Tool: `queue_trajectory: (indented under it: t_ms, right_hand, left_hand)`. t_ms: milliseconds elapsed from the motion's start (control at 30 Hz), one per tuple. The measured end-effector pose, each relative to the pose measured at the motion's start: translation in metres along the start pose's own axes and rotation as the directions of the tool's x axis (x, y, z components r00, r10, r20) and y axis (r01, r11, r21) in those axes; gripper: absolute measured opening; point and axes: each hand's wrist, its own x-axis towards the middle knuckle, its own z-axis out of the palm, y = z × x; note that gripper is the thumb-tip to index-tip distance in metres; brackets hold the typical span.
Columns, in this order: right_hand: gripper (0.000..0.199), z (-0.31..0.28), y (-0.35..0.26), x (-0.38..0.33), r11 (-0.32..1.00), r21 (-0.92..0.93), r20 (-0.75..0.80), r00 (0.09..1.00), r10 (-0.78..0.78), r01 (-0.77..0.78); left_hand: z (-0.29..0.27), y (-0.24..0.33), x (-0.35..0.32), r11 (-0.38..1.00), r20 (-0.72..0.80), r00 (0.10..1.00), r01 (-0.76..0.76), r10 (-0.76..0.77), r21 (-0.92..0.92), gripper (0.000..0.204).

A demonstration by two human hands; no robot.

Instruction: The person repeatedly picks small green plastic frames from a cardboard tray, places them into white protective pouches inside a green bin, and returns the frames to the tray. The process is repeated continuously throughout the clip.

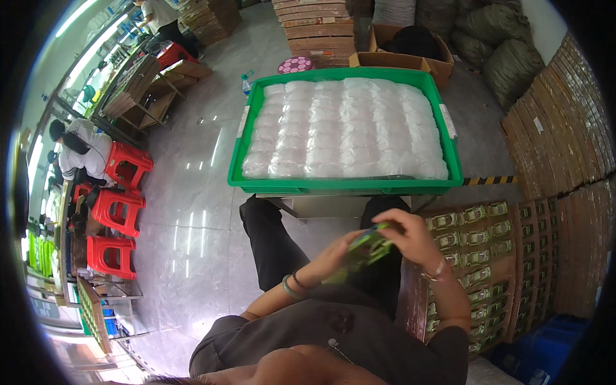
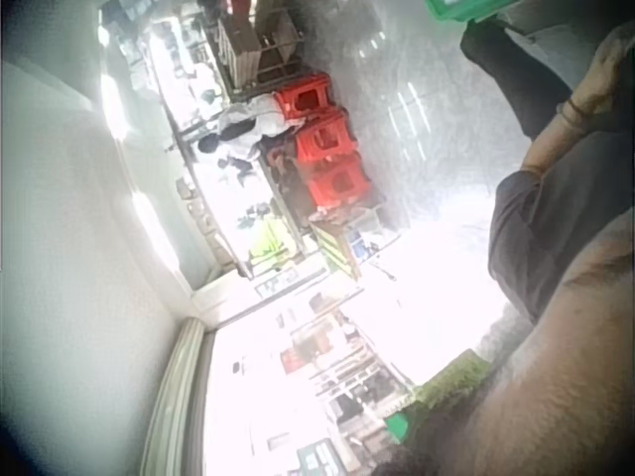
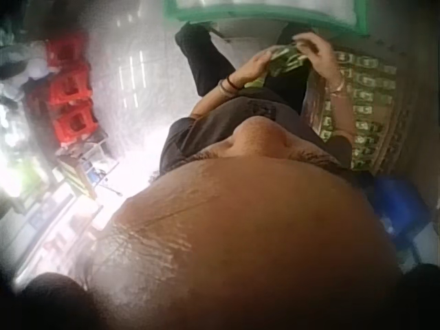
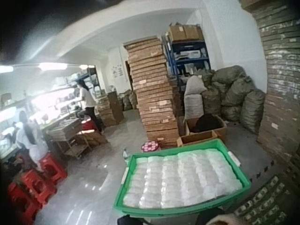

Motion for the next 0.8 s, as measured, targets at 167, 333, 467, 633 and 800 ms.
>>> queue_trajectory:
  t_ms: [167,333,467,633,800]
  right_hand:
    - [0.024,0.022,-0.042,0.111,0.898,-0.392,0.09,0.98,-0.18,0.201]
    - [0.025,0.006,0.025,0.311,0.628,-0.728,-0.103,0.861,-0.498,0.276]
    - [0.027,0.016,0.038,0.373,0.507,-0.862,-0.102,0.976,-0.19,0.009]
    - [0.026,0.021,0.038,0.381,0.467,-0.883,-0.139,0.972,-0.191,-0.035]
    - [0.021,0.005,0.036,0.364,0.656,-0.747,-0.247,0.872,-0.423,0.106]
  left_hand:
    - [-0.028,-0.006,-0.034,0.954,-0.256,0.953,0.087,-0.164,-0.287,0.049]
    - [-0.036,-0.005,-0.044,0.98,-0.396,0.912,0.026,-0.104,-0.197,0.046]
    - [-0.046,-0.007,-0.052,0.998,-0.44,0.897,0.02,-0.047,-0.066,0.051]
    - [-0.047,0.002,-0.061,0.993,-0.566,0.824,-0.056,-0.013,-0.105,0.062]
    - [-0.055,-0.002,-0.057,0.985,-0.509,0.861,-0.077,-0.013,-0.155,0.067]
